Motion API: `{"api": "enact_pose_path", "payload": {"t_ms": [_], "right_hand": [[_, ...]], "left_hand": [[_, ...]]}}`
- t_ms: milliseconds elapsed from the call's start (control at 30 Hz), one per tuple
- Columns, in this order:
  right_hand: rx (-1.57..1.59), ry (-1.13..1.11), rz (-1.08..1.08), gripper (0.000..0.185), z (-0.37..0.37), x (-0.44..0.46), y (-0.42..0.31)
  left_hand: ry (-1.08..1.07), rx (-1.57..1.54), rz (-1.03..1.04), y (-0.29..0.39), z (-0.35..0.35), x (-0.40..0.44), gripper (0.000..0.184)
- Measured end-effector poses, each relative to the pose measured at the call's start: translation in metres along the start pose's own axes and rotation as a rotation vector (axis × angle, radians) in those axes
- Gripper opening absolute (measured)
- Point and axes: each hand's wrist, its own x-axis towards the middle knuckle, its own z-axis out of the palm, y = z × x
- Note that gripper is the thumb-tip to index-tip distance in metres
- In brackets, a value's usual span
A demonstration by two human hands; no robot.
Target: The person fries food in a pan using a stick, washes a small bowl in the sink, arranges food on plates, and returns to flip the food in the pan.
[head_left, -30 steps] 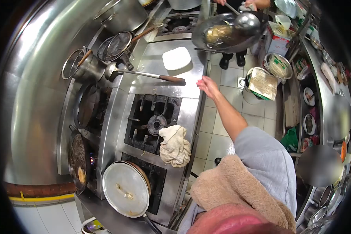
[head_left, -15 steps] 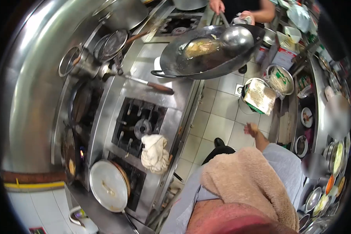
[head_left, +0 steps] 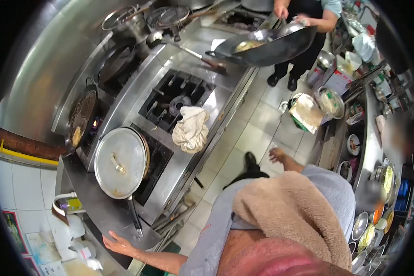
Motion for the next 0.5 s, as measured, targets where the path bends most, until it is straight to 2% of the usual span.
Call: {"api": "enact_pose_path", "payload": {"t_ms": [33, 67, 100, 133, 167, 267, 367, 433, 500], "right_hand": [[-0.025, -0.003, 0.069, 0.035, 0.006, -0.004, 0.011], [-0.206, -0.041, -0.016, 0.034, 0.012, -0.020, 0.017], [-0.194, 0.041, 0.102, 0.034, 0.026, -0.040, 0.005], [-0.250, 0.042, 0.127, 0.033, 0.033, -0.053, -0.001], [-0.300, 0.027, 0.036, 0.035, 0.037, -0.083, -0.012], [-0.376, 0.030, 0.035, 0.036, 0.037, -0.075, -0.018], [-0.367, 0.036, -0.023, 0.040, 0.040, -0.073, -0.032], [-0.291, 0.008, -0.066, 0.044, 0.048, -0.071, -0.043], [-0.301, -0.027, -0.090, 0.043, 0.061, -0.079, -0.039]], "left_hand": [[0.009, -0.042, -0.018, 0.006, -0.002, -0.003, 0.046], [0.021, -0.061, -0.059, 0.011, -0.005, -0.006, 0.045], [0.037, -0.076, -0.101, 0.010, -0.003, -0.007, 0.045], [0.025, -0.096, -0.127, 0.002, 0.002, -0.009, 0.045], [0.040, -0.115, -0.147, 0.003, 0.002, -0.009, 0.045], [0.044, -0.210, -0.116, 0.004, -0.003, -0.011, 0.044], [0.064, -0.223, -0.167, 0.009, -0.008, -0.013, 0.046], [0.075, -0.279, -0.094, 0.009, -0.011, -0.012, 0.047], [0.079, -0.216, -0.177, 0.001, -0.002, -0.015, 0.046]]}}
